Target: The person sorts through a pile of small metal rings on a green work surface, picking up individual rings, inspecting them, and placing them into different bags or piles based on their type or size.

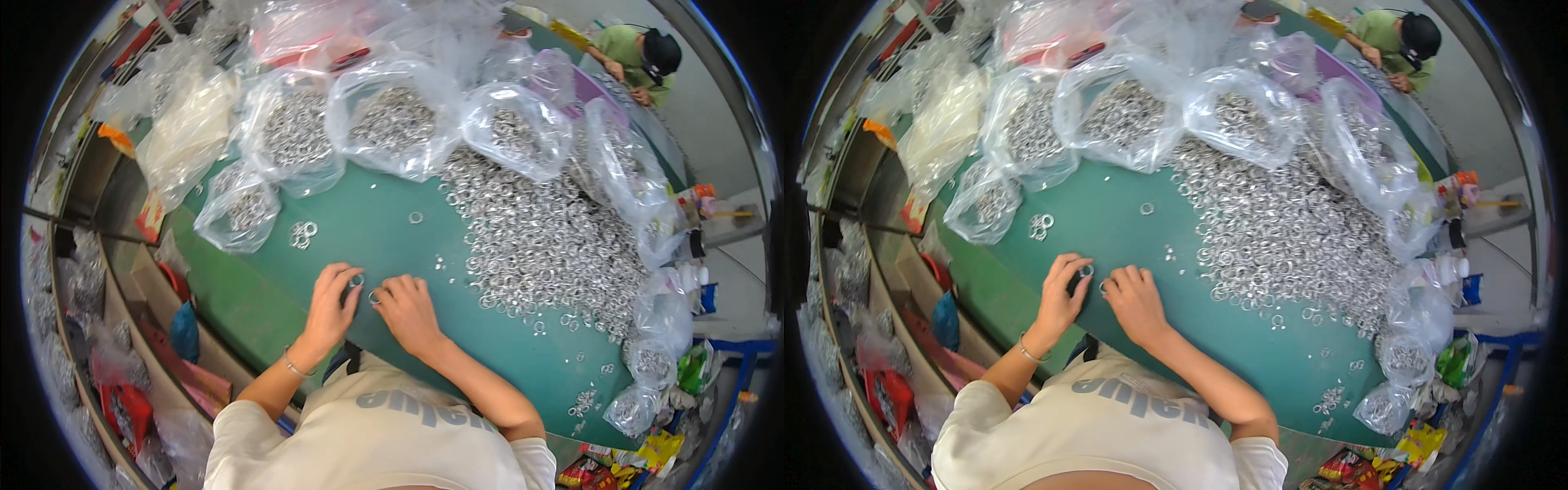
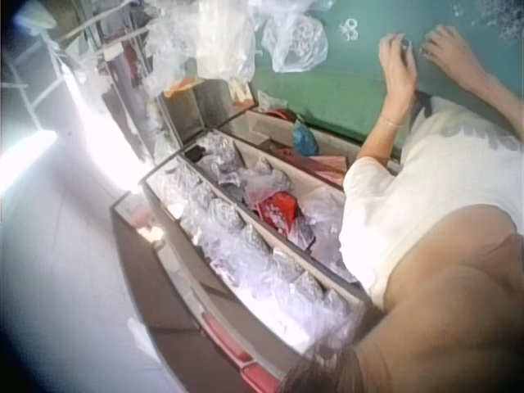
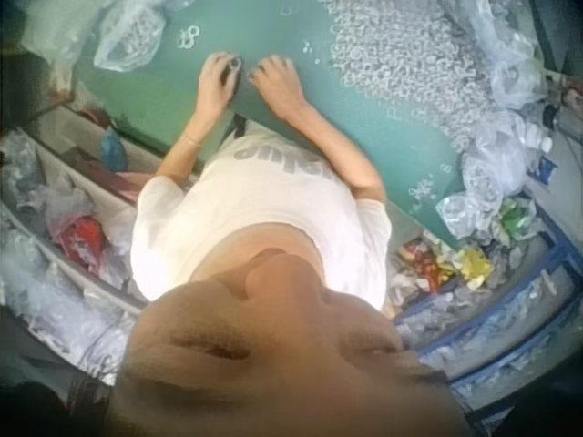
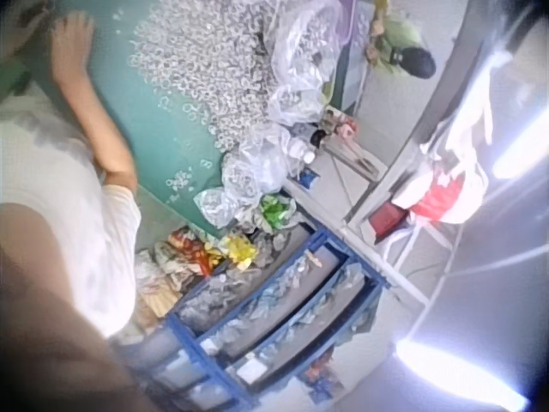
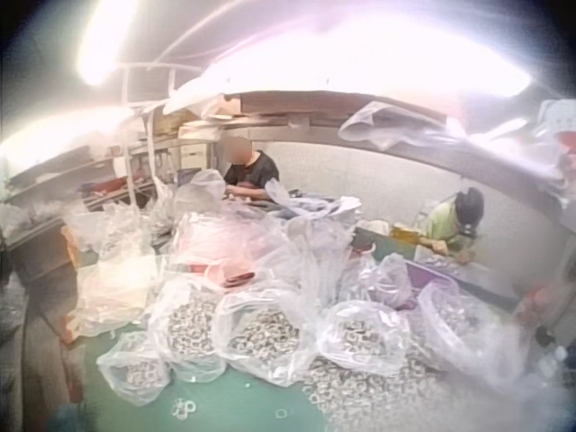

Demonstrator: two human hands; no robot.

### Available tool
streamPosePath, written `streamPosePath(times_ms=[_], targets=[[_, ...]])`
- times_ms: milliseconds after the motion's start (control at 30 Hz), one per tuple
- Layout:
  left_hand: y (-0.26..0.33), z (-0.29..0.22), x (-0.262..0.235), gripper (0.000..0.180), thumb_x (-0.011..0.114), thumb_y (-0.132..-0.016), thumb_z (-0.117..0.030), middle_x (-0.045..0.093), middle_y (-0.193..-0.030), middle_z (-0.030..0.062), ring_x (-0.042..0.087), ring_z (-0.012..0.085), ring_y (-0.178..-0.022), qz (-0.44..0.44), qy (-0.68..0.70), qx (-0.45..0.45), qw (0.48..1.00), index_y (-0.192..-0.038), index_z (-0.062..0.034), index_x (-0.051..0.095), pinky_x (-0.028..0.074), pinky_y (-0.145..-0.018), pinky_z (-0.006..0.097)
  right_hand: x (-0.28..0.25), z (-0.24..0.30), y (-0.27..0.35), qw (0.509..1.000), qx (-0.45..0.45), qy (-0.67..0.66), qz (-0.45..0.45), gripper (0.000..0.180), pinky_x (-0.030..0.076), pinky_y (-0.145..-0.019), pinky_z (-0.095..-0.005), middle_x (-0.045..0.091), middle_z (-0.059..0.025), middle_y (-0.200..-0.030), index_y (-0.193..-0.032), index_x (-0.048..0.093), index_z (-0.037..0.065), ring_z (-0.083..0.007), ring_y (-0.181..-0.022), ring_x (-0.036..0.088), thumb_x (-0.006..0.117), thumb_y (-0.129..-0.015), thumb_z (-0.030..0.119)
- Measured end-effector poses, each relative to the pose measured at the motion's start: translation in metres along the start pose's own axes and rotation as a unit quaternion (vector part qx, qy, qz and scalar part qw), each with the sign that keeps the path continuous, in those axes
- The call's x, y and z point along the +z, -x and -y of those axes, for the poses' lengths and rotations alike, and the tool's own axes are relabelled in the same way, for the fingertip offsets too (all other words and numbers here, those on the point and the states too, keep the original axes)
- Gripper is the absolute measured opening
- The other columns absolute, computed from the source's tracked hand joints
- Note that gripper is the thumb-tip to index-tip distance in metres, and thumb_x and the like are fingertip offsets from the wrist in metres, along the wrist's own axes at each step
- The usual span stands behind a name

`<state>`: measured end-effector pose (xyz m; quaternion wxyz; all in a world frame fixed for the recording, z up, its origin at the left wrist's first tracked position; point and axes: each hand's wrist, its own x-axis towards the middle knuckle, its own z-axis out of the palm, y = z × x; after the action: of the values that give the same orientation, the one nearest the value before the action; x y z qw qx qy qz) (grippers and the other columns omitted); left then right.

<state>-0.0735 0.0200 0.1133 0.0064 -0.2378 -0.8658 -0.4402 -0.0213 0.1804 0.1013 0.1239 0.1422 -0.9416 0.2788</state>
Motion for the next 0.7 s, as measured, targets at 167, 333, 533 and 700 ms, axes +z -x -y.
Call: streamPosePath(times_ms=[167,333,533,700], targets=[[-0.001,-0.001,0.000,0.030,0.065,-0.076,0.003,0.054,-0.102,0.0131,0.054,0.0312,-0.095,0.007,0.010,-0.020,1.000,-0.105,-0.0022,0.060,0.043,-0.083,0.036,-0.032,-0.011,0.009,0.995,0.061,-0.061,-0.054,0.014,0.039,-0.077,-0.0359,0.057,-0.0072,-0.090,-0.088,0.062,0.002,-0.0245,-0.087,0.052,0.068,-0.075,0.007],[-0.010,-0.008,0.008,0.028,0.064,-0.075,0.007,0.055,-0.096,0.0129,0.056,0.0279,-0.088,0.007,0.021,0.010,1.000,-0.102,0.0009,0.061,0.046,-0.080,0.031,-0.076,-0.035,0.032,0.983,0.116,-0.116,-0.085,0.016,0.047,-0.075,-0.0347,0.065,-0.0082,-0.095,-0.088,0.062,0.001,-0.0246,-0.083,0.059,0.069,-0.074,-0.001],[-0.012,-0.009,0.011,0.028,0.064,-0.074,0.008,0.055,-0.097,0.0125,0.056,0.0275,-0.088,0.018,0.041,0.010,0.999,-0.101,0.0010,0.061,0.046,-0.081,0.031,-0.140,-0.068,0.051,0.887,0.283,-0.257,-0.259,0.028,0.045,-0.071,-0.0234,0.068,-0.0084,-0.099,-0.104,0.057,0.003,-0.0108,-0.088,0.061,0.066,-0.079,-0.003],[-0.014,-0.013,0.011,0.028,0.063,-0.076,0.007,0.054,-0.099,0.0133,0.056,0.0292,-0.090,0.024,0.048,0.012,0.998,-0.102,0.0010,0.060,0.045,-0.081,0.034,-0.178,-0.083,0.064,0.769,0.299,-0.421,-0.377,0.032,0.048,-0.074,-0.0273,0.062,-0.0156,-0.110,-0.122,0.050,-0.002,-0.0140,-0.084,0.060,0.056,-0.090,0.003]])
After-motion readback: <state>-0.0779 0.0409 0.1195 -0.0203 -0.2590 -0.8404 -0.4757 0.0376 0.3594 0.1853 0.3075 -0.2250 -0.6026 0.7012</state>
